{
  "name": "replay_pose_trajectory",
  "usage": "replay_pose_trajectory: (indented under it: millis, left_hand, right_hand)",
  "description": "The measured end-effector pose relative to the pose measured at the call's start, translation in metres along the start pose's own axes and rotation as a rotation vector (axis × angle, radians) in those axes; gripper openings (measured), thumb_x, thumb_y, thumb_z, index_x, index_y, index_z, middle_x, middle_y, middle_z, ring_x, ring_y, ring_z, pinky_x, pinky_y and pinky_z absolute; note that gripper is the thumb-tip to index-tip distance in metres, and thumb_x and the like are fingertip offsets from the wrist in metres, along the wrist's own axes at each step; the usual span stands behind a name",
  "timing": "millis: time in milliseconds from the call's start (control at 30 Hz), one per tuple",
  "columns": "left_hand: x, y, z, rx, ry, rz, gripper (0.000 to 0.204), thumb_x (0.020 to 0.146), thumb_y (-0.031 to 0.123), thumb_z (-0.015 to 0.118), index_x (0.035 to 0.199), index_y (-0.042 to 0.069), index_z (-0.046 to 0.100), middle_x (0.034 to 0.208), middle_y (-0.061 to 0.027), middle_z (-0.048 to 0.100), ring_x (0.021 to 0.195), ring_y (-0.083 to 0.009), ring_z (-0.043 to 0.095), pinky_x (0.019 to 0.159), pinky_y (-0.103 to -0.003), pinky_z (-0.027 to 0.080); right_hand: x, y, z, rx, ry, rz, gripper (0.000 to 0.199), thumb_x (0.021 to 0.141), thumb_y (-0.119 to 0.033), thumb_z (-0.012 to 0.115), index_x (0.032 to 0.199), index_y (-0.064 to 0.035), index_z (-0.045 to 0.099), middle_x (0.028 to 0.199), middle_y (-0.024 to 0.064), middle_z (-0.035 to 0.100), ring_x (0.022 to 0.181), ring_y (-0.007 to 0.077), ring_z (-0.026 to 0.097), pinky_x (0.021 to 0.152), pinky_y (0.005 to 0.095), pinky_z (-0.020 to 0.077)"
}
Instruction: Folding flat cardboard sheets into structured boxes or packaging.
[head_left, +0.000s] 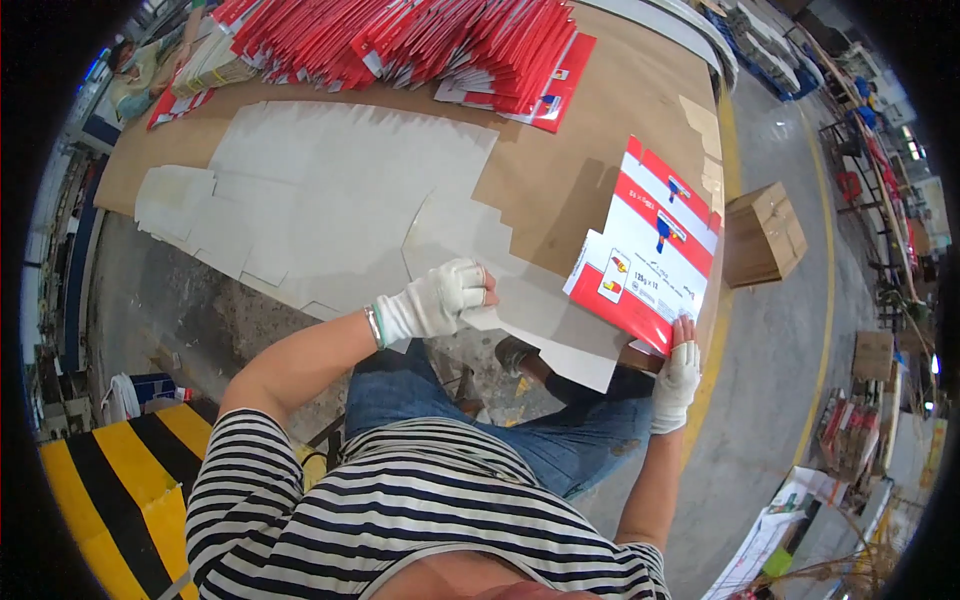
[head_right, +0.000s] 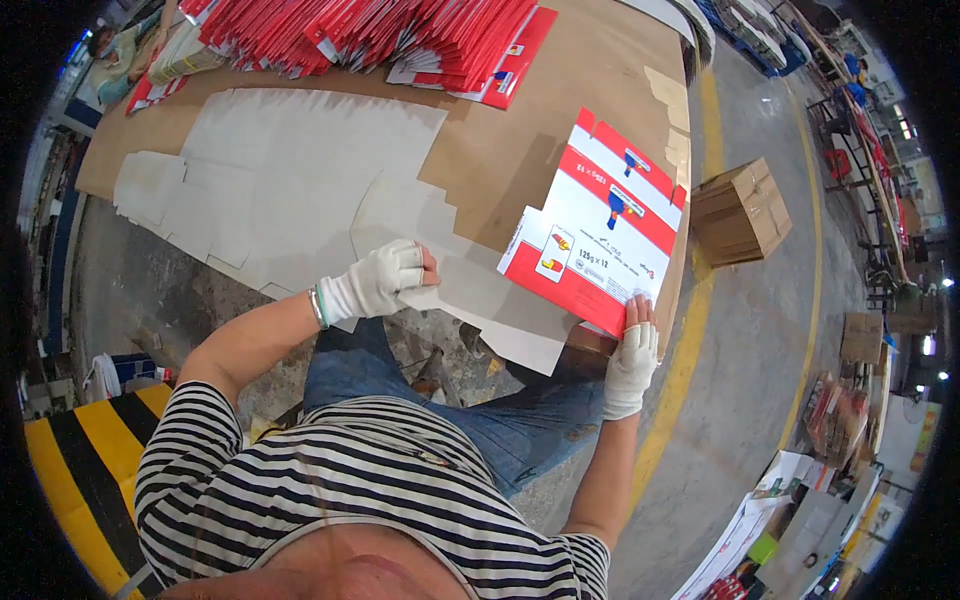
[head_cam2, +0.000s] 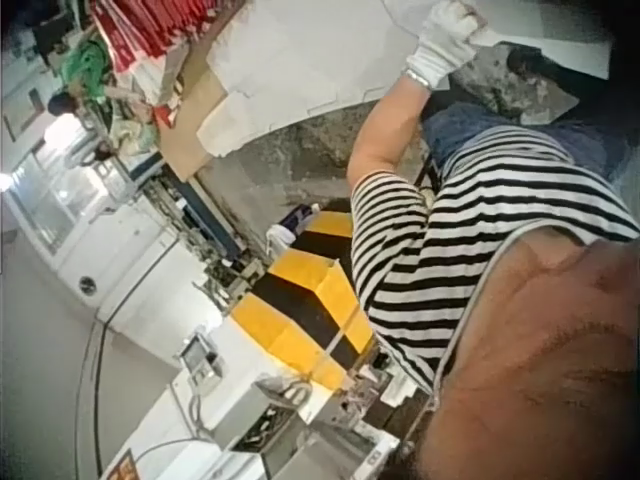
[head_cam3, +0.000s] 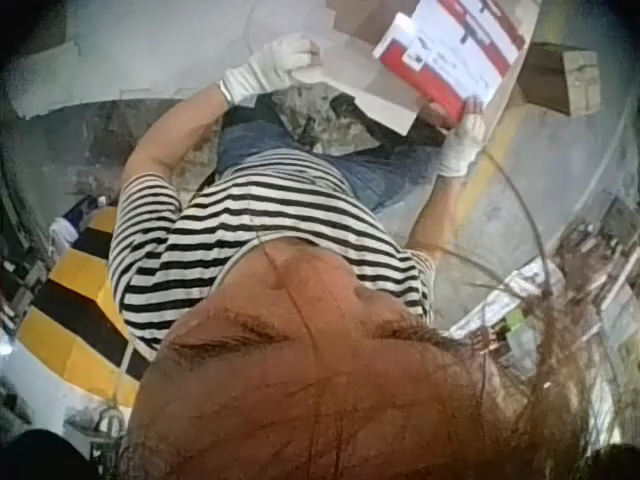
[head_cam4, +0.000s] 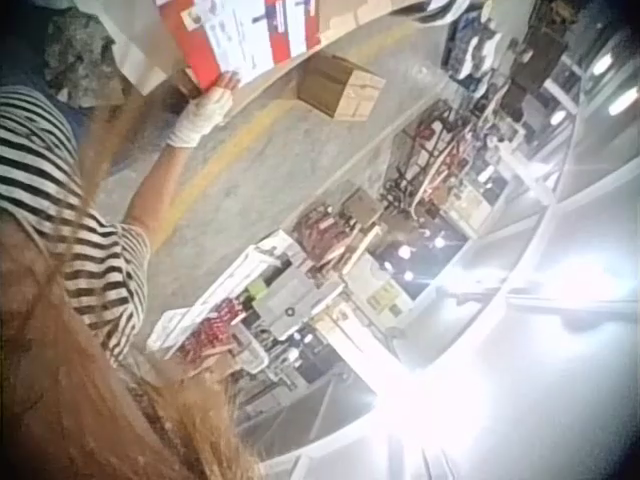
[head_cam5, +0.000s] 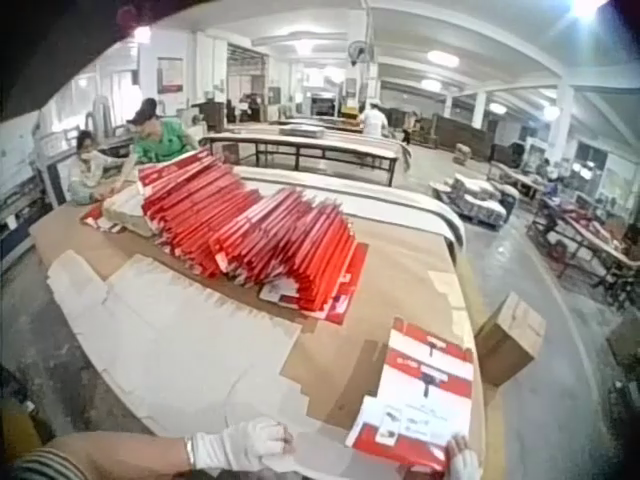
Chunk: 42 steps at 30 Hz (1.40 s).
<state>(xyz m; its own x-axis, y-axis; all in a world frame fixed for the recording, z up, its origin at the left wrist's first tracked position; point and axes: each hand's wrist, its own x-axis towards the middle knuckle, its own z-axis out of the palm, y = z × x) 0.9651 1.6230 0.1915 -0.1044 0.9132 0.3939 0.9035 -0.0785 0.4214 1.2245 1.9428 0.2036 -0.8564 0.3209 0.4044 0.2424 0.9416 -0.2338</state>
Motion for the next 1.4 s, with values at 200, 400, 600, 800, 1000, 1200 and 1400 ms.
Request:
replay_pose_trajectory:
  millis: [200,400,600,800,1000,1200,1400]
  left_hand:
    - [0.035,0.011,0.008,-0.260,0.180,-0.698,0.014,0.081,0.019,0.070,0.088,0.007,0.071,0.077,-0.0094,0.061,0.081,-0.0269,0.061,0.073,-0.034,0.051]
    - [0.040,0.014,0.037,0.423,-0.091,-0.486,0.065,0.084,0.037,0.065,0.140,0.013,0.046,0.148,-0.0143,0.034,0.139,-0.0382,0.024,0.108,-0.060,0.021]
    - [0.049,0.040,0.009,0.225,-0.345,-0.330,0.103,0.076,0.062,0.062,0.150,0.003,0.022,0.159,-0.0168,0.013,0.148,-0.0364,0.005,0.115,-0.060,0.002]
    - [0.017,0.037,-0.034,0.670,-0.440,-0.293,0.089,0.079,0.048,0.062,0.150,0.009,0.026,0.158,-0.0160,0.017,0.148,-0.0328,0.010,0.112,-0.066,0.004]
    - [0.016,0.023,-0.037,0.313,0.090,-0.490,0.108,0.069,0.035,0.079,0.152,0.007,0.016,0.156,-0.0204,0.019,0.145,-0.0372,0.017,0.114,-0.058,0.014]
    - [0.026,0.014,0.031,-0.543,0.893,-0.863,0.123,0.066,0.013,0.087,0.151,0.003,-0.001,0.151,-0.0220,0.026,0.140,-0.0316,0.028,0.112,-0.042,0.031]
    - [0.042,0.003,0.051,-0.823,0.756,-0.915,0.065,0.083,0.020,0.075,0.134,0.000,0.039,0.128,-0.0143,0.049,0.115,-0.0212,0.052,0.099,-0.036,0.044]
  right_hand:
    - [-0.011,-0.002,0.001,0.378,0.086,0.294,0.066,0.082,0.018,0.042,0.143,-0.0066,0.043,0.139,0.0158,0.052,0.126,0.0305,0.052,0.104,0.0358,0.0408]
    - [0.002,-0.032,-0.013,-0.086,-0.208,-0.071,0.065,0.077,-0.010,0.065,0.139,-0.0076,0.046,0.145,0.0128,0.045,0.137,0.0321,0.038,0.115,0.0516,0.0217]
    - [0.029,-0.084,0.015,-0.020,-0.348,-0.267,0.062,0.080,-0.034,0.067,0.136,-0.0148,0.050,0.142,0.0049,0.048,0.134,0.0286,0.041,0.112,0.0581,0.0220]
    - [0.010,-0.072,0.002,-0.028,-0.364,-0.249,0.059,0.080,-0.029,0.069,0.135,-0.0144,0.052,0.141,0.0052,0.050,0.134,0.0287,0.042,0.112,0.0555,0.0228]
    - [0.007,-0.070,0.007,-0.026,-0.309,-0.209,0.055,0.082,-0.032,0.066,0.133,-0.0183,0.054,0.140,0.0019,0.052,0.131,0.0257,0.045,0.111,0.0562,0.0247]
    - [0.004,-0.067,0.009,0.002,-0.283,-0.185,0.055,0.080,-0.029,0.067,0.132,-0.0148,0.055,0.139,0.0050,0.052,0.132,0.0270,0.044,0.111,0.0549,0.0256]
    - [0.007,-0.066,0.005,0.011,-0.304,-0.220,0.053,0.083,-0.029,0.064,0.133,-0.0147,0.054,0.140,0.0050,0.051,0.132,0.0268,0.043,0.111,0.0556,0.0248]
